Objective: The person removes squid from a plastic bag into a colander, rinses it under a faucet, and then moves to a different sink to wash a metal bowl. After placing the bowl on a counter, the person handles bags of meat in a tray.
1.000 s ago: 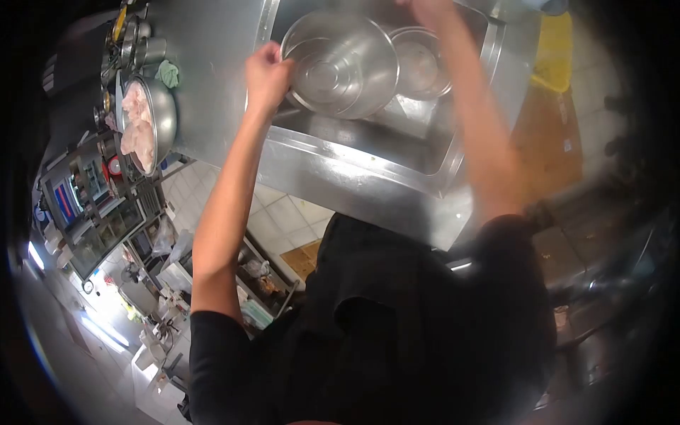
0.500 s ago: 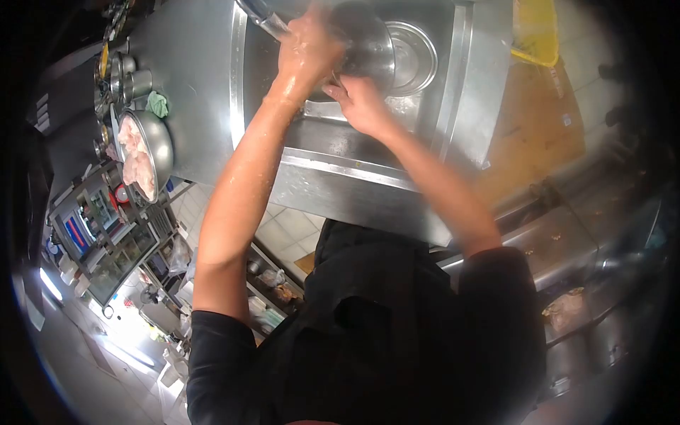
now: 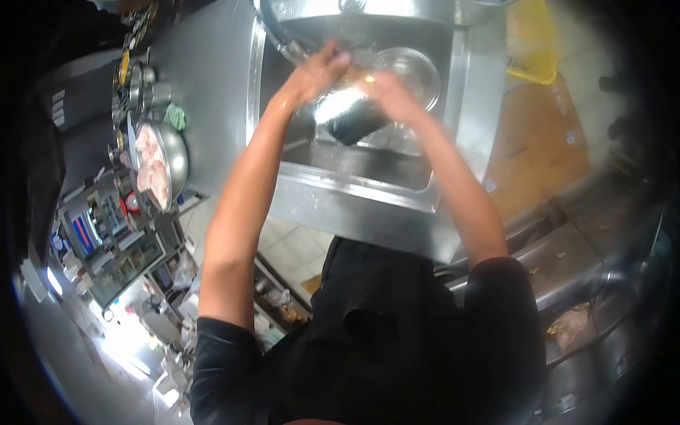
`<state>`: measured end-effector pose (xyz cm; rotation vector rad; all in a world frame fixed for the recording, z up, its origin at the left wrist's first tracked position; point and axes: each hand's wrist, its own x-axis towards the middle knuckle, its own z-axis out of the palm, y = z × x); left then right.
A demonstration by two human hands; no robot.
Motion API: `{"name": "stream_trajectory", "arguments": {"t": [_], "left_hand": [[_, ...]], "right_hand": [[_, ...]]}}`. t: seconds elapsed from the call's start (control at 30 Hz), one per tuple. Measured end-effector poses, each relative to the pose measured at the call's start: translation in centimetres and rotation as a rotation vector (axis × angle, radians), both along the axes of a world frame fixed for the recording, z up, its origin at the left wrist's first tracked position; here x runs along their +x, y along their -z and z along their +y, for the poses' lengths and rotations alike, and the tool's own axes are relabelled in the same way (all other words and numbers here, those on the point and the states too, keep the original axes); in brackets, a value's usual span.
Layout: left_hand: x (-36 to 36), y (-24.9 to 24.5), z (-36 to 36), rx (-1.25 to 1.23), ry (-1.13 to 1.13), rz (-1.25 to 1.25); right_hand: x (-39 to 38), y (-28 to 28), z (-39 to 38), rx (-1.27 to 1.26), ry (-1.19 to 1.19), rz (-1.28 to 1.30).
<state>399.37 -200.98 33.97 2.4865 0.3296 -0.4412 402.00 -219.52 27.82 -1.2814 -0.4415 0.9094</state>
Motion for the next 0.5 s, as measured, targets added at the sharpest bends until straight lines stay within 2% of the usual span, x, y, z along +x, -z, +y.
{"name": "stream_trajectory", "arguments": {"t": [0.03, 0.07, 0.13, 0.17, 0.2, 0.23, 0.27, 0.37, 0.5], "left_hand": [[-0.5, -1.0, -0.6, 0.010, 0.052, -0.035], [-0.9, -0.4, -0.3, -0.093, 0.126, -0.156], [-1.9, -1.6, -0.1, -0.089, 0.198, -0.351], [-2.1, -2.4, -0.2, -0.094, 0.189, -0.340], [-2.3, -3.2, 0.0, -0.072, 0.146, -0.207], [-2.8, -3.8, 0.3, -0.047, 0.101, -0.074], [-3.7, -3.5, 0.6, -0.039, 0.088, -0.063], [-6.3, -2.4, 0.0, -0.073, -0.010, -0.449], [-9.6, -1.1, -0.4, -0.078, -0.113, -0.551]], "right_hand": [[0.2, 0.2, 0.4, 0.048, -0.018, -0.232], [0.1, -1.6, 0.5, 0.053, -0.034, -0.235], [1.0, -2.3, 0.2, -0.326, -0.230, -0.488], [1.0, -4.9, 0.1, -0.338, -0.292, -0.567], [0.7, -4.9, 0.2, -0.331, -0.308, -0.556], [0.4, -4.8, 0.4, -0.366, -0.338, -0.738], [0.2, -4.8, 0.6, -0.397, -0.360, -0.923], [-0.5, -5.4, 0.1, -0.363, -0.414, -0.958], [-1.0, -7.3, -2.2, -0.312, -0.499, -0.915]]}}
